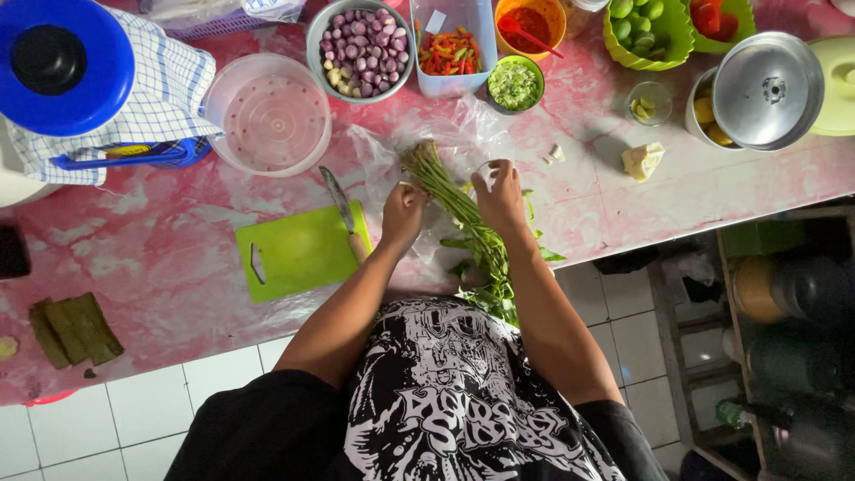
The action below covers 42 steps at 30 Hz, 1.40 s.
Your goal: The person chops green vegetables on a cutting board using a knife and then picks leaves off a bunch of herbs, placing the leaves into a plastic bag.
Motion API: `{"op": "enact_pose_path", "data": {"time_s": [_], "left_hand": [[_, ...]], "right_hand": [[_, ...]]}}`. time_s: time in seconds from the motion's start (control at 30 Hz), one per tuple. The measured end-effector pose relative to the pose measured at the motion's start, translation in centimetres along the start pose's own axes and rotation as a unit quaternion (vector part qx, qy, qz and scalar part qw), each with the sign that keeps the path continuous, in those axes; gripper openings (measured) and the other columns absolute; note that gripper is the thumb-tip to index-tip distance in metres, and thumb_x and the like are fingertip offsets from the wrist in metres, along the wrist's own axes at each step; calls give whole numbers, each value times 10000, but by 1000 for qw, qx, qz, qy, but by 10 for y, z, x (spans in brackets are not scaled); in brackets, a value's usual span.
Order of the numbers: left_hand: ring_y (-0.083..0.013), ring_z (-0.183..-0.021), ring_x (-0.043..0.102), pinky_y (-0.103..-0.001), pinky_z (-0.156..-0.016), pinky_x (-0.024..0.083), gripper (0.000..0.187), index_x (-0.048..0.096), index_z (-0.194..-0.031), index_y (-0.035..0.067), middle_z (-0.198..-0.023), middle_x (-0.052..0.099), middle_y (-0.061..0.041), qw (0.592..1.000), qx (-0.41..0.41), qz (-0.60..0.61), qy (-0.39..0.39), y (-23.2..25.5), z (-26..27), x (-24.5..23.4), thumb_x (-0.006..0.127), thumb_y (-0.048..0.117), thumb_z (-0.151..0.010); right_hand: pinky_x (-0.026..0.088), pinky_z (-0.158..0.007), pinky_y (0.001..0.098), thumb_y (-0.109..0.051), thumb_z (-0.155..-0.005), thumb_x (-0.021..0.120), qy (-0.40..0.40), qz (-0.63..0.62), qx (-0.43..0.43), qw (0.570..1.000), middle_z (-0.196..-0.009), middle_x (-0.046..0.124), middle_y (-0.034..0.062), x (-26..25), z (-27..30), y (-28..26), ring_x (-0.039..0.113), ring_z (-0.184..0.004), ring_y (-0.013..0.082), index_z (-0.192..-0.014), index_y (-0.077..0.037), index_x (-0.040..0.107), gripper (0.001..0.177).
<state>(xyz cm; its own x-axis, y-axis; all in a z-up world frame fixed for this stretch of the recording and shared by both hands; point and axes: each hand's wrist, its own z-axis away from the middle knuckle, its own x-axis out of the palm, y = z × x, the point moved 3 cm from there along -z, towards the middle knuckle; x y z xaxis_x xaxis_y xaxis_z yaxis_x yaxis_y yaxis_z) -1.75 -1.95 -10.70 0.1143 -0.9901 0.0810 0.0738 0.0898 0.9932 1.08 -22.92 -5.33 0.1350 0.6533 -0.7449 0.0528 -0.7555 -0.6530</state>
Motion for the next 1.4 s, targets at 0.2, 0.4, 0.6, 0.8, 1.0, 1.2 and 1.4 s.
{"op": "enact_pose_path", "data": {"time_s": [0.2,0.4,0.6,0.8,1.0,1.2,1.4], "left_hand": [[-172,-859,723,-300,-732,523,137,612,-996,1,-939,731,-108,992,-120,45,-7,-10,-4,-3,603,136,-975],[-183,-860,700,-309,-803,537,115,611,-999,-7,-930,705,-115,995,-10,-58,74,-26,-12,-33,624,103,-967],[-238,-870,722,-356,-815,552,152,576,-1004,5,-911,715,-131,995,-47,-28,88,-33,-8,-54,610,150,-974],[-321,-884,733,-407,-773,553,118,613,-985,32,-913,736,-168,969,2,-219,110,-23,-5,-48,647,135,-937],[-325,-845,725,-423,-752,540,112,611,-982,39,-878,732,-152,966,13,-234,107,-29,-11,-54,677,111,-928],[-198,-776,731,-341,-729,564,60,579,-977,28,-845,709,-96,988,-55,-72,127,-24,-20,-54,615,52,-936],[-129,-685,649,-275,-600,567,82,616,-1019,-1,-850,641,-51,989,-74,66,112,-15,-21,-51,584,26,-949]], "right_hand": [[467,-897,546,-330,-761,827,-235,151,-10,960,-1280,580,228,-13,19,-62,612,-1105,448,-1433,-45,399,847],[533,-860,552,-220,-881,688,-267,144,15,953,-1127,688,239,-13,21,-42,665,-1026,468,-1397,-52,477,583],[520,-852,557,-240,-911,647,-265,121,18,956,-1044,709,241,-38,12,-44,668,-1001,462,-1352,-73,525,487],[505,-832,571,-274,-913,647,-235,125,-22,964,-1002,702,257,-75,3,-68,653,-969,481,-1334,-71,543,479],[513,-873,569,-304,-914,656,-263,209,50,940,-1008,716,249,-118,-4,-83,668,-996,467,-1291,-114,600,426],[506,-835,580,-283,-875,693,-204,222,24,953,-990,707,265,-145,-9,-60,663,-944,488,-1375,-124,565,540],[521,-816,561,-302,-900,714,-232,224,44,945,-972,728,218,-145,-7,-34,683,-931,463,-1315,-157,597,455]]}}
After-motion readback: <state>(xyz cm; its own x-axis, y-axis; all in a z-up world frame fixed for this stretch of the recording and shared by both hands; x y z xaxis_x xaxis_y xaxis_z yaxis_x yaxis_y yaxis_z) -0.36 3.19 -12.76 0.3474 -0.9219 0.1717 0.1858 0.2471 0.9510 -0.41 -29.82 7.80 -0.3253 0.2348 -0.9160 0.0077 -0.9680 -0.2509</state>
